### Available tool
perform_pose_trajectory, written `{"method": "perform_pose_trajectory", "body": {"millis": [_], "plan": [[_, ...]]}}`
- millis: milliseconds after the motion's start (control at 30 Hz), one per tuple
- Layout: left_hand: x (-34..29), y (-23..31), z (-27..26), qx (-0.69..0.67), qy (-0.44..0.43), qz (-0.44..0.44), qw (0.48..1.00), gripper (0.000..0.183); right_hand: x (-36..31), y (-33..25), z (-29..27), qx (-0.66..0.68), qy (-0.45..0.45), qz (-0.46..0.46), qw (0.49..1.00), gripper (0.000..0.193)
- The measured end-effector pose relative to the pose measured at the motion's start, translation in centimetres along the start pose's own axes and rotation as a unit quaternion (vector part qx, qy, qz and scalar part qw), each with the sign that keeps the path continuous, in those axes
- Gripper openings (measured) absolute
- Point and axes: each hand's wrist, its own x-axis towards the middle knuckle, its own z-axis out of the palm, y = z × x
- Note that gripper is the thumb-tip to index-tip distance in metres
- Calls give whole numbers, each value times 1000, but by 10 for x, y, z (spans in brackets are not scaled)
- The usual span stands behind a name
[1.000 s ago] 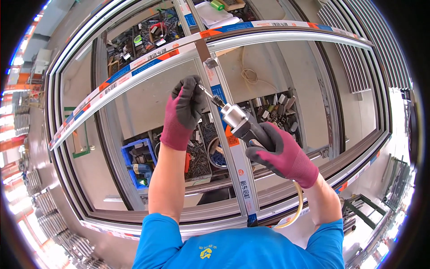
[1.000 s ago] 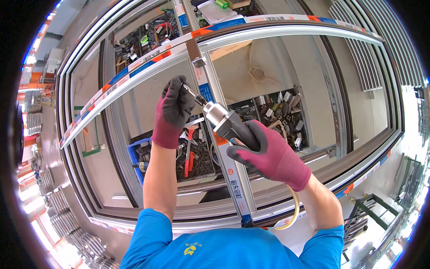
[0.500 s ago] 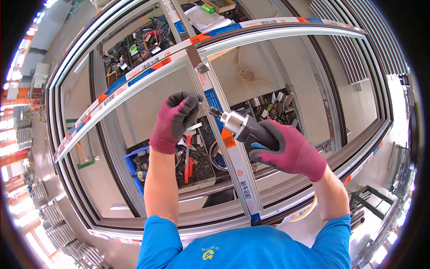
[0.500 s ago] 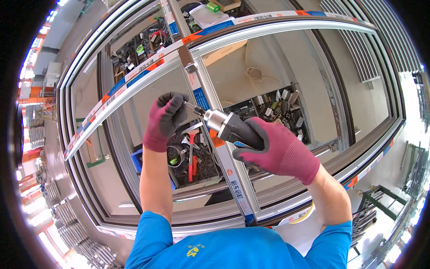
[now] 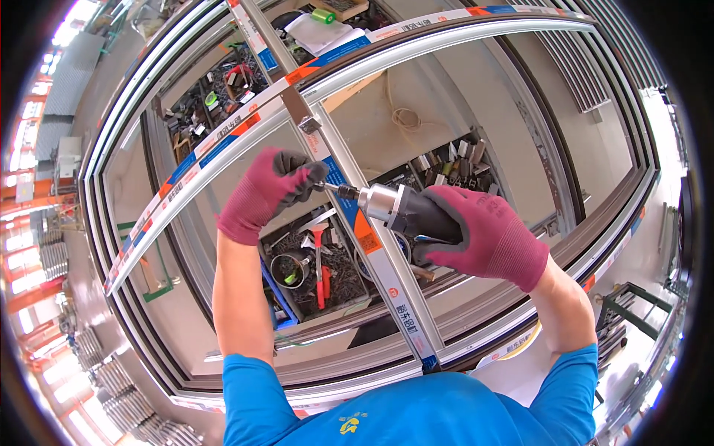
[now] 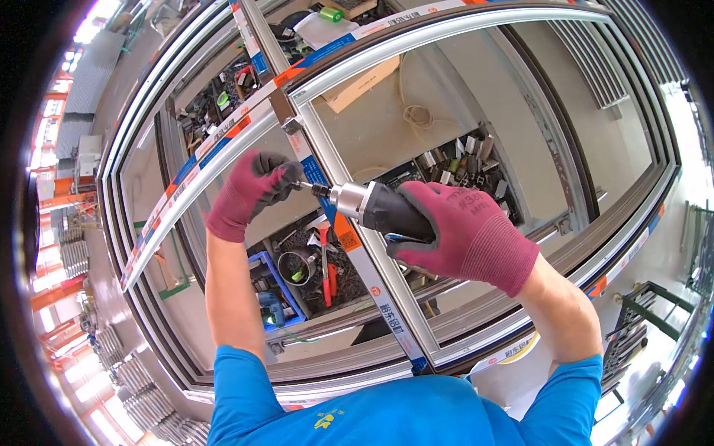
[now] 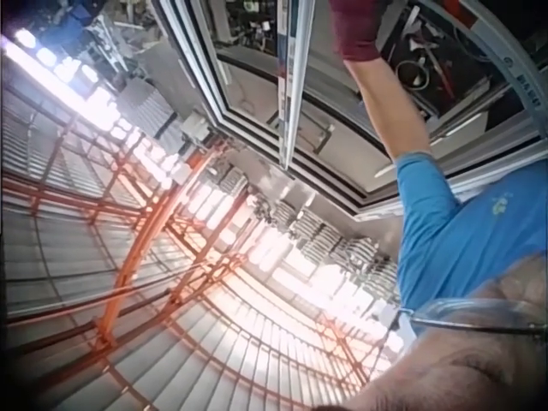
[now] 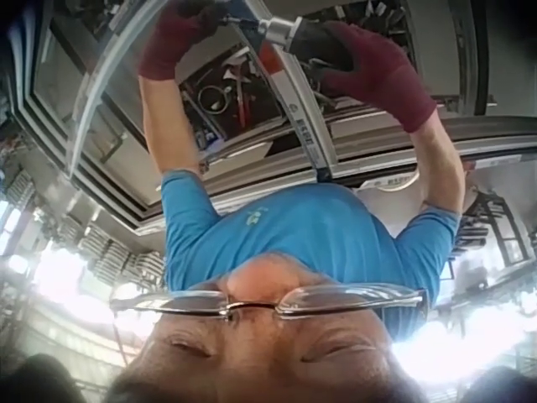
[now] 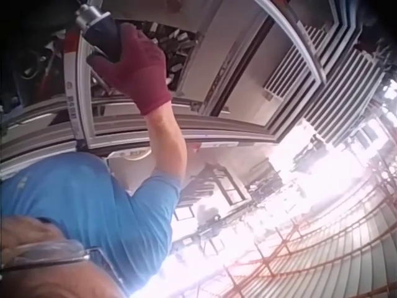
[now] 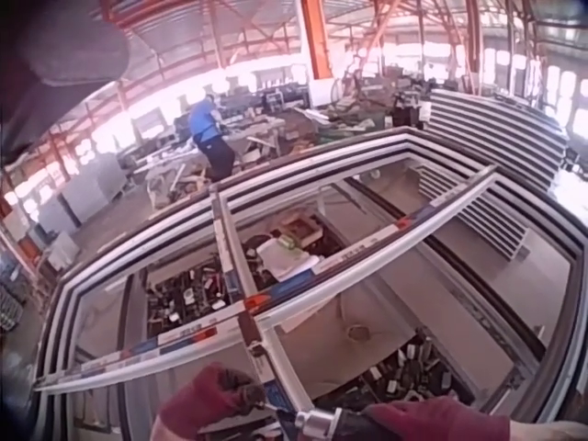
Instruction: Assembling large window or door frame profiles using power tools in a fabrication facility.
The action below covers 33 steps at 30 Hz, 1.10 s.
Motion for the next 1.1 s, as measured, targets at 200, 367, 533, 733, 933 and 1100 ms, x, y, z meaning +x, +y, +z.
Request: {"method": "perform_pose_trajectory", "body": {"millis": [200, 367, 533, 733, 933, 1100], "plan": [[5, 5, 9, -13, 65, -31, 997, 47, 3, 8, 10, 32, 12, 12, 999, 69], [5, 20, 29, -63, 147, -53, 986, 50, 3, 4, 23, 1, 83, 13, 996, 74], [7, 16, 33, -107, 167, -29, 980, 50, 4, 7, 20, 8, 100, -23, 995, 68], [13, 12, 35, -165, 181, -31, 969, 49, -1, 5, 8, 37, 67, 11, 997, 82], [8, 18, 41, -191, 119, 41, 974, 50, -4, 8, 6, 45, 76, 7, 996, 81], [7, 12, 42, -270, 88, 77, 956, 37, -2, 7, 8, 45, 59, 11, 997, 81]]}}
